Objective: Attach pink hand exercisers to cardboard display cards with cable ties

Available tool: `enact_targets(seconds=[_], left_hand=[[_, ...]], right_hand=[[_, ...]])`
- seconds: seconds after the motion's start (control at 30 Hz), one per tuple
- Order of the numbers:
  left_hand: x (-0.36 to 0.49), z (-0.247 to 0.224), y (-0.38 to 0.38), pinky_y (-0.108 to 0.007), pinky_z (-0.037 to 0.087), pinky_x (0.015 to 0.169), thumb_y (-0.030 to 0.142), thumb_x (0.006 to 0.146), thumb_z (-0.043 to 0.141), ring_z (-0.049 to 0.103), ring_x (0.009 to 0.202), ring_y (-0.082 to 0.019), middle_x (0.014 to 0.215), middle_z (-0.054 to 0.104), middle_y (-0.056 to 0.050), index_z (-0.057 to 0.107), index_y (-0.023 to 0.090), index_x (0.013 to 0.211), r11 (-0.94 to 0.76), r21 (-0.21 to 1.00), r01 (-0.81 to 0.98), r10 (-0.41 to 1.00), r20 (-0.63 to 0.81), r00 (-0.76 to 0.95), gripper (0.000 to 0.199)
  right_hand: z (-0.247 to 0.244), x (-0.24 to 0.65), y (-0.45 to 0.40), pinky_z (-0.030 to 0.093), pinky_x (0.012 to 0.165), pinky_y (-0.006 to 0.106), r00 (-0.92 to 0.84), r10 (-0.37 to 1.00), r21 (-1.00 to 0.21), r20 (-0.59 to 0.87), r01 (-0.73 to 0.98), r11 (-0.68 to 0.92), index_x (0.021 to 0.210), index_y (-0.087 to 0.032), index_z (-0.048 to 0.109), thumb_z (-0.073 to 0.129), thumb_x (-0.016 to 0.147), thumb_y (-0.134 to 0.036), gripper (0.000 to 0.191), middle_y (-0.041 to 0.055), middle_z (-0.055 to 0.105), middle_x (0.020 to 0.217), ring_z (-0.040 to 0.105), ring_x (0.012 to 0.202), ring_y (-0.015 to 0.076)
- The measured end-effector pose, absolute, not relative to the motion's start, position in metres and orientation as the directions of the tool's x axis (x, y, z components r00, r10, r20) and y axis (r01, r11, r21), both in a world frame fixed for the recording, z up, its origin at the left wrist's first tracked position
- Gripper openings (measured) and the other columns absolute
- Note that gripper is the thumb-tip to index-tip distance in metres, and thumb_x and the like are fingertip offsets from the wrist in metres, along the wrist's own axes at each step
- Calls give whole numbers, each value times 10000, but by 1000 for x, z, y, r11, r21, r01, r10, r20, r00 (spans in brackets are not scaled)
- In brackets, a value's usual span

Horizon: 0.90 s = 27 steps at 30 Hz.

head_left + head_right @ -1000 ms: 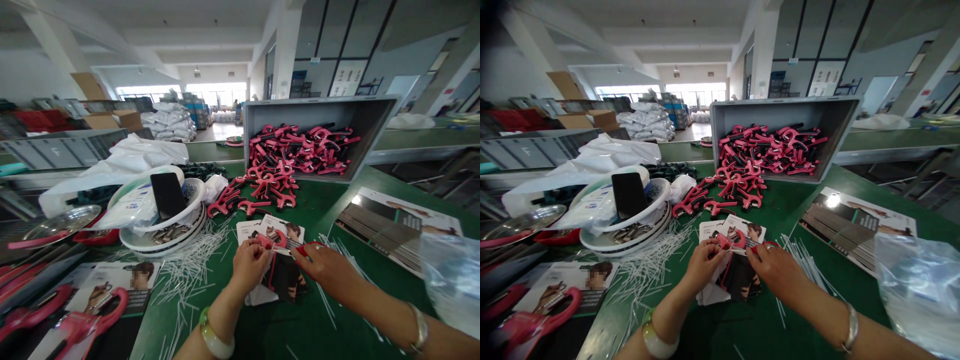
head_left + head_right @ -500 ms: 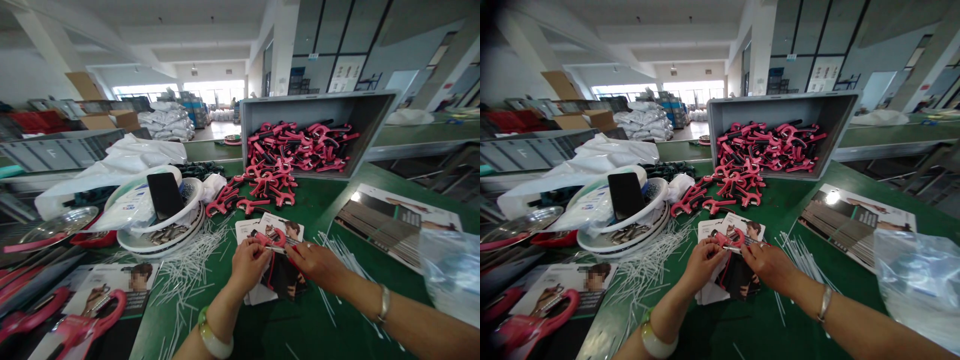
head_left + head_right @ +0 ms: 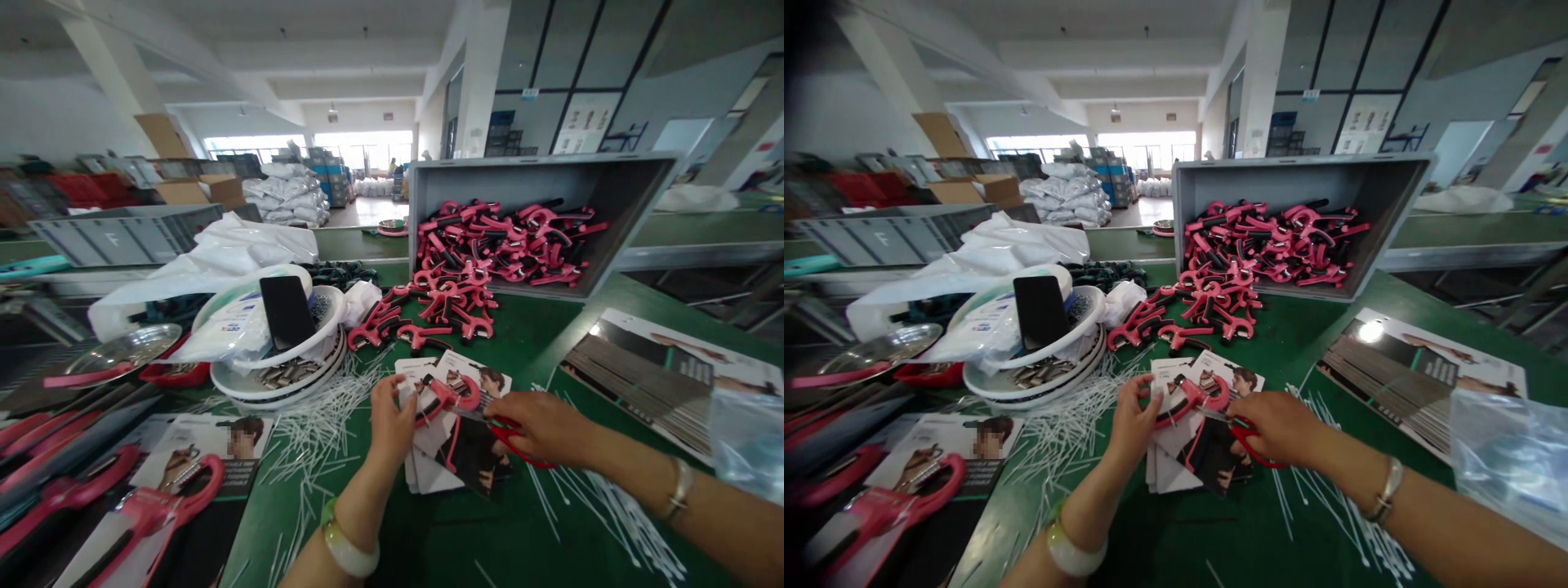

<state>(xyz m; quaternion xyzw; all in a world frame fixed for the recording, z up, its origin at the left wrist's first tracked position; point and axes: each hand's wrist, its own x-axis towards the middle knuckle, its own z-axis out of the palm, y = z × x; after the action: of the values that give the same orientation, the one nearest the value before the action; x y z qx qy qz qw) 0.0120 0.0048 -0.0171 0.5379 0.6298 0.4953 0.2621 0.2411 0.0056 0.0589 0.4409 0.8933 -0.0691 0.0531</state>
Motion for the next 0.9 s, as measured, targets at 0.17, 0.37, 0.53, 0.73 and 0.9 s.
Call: enact_targets(seconds=[0.17,0.37,0.53,0.73,0.9], left_hand=[[-5,-11,-7,-360,406,860,345,738,626,551,946,-223,971,621,-41,662,230,884,-55,762,645,984,153,-96,190],[-8,-13,-7,-277,423,714,452,697,656,581,848,-197,889,647,-16,700,253,830,9,774,633,1000,8,-24,243],[-13,-18,-1,-266,440,716,440,668,683,598,848,-193,864,655,-19,709,232,810,15,843,538,1000,-18,-1,253],[-16,-24,2,-273,452,756,430,651,699,608,844,-185,876,660,-13,712,240,793,18,874,485,1000,-26,11,237],[-16,-28,4,-264,462,722,446,653,691,614,830,-184,875,667,-15,714,238,795,35,873,487,999,-42,3,253]], right_hand=[[90,211,15,391,579,261,-611,706,-185,-359,788,587,886,-264,695,700,596,-541,401,21,685,803,623,720,218],[90,180,34,396,608,249,-615,658,-247,-435,784,570,908,-234,717,712,578,-489,418,27,685,827,604,736,196],[82,180,53,384,541,217,-652,580,-363,-489,757,544,847,-209,733,727,542,-520,436,-1,646,691,552,620,141],[76,177,71,366,490,204,-596,487,-452,-639,803,389,880,-194,720,724,499,-602,559,-34,574,587,477,519,103],[80,173,72,375,579,200,-670,504,-379,-545,733,566,909,-199,731,768,513,-479,486,-14,635,742,522,662,128]])
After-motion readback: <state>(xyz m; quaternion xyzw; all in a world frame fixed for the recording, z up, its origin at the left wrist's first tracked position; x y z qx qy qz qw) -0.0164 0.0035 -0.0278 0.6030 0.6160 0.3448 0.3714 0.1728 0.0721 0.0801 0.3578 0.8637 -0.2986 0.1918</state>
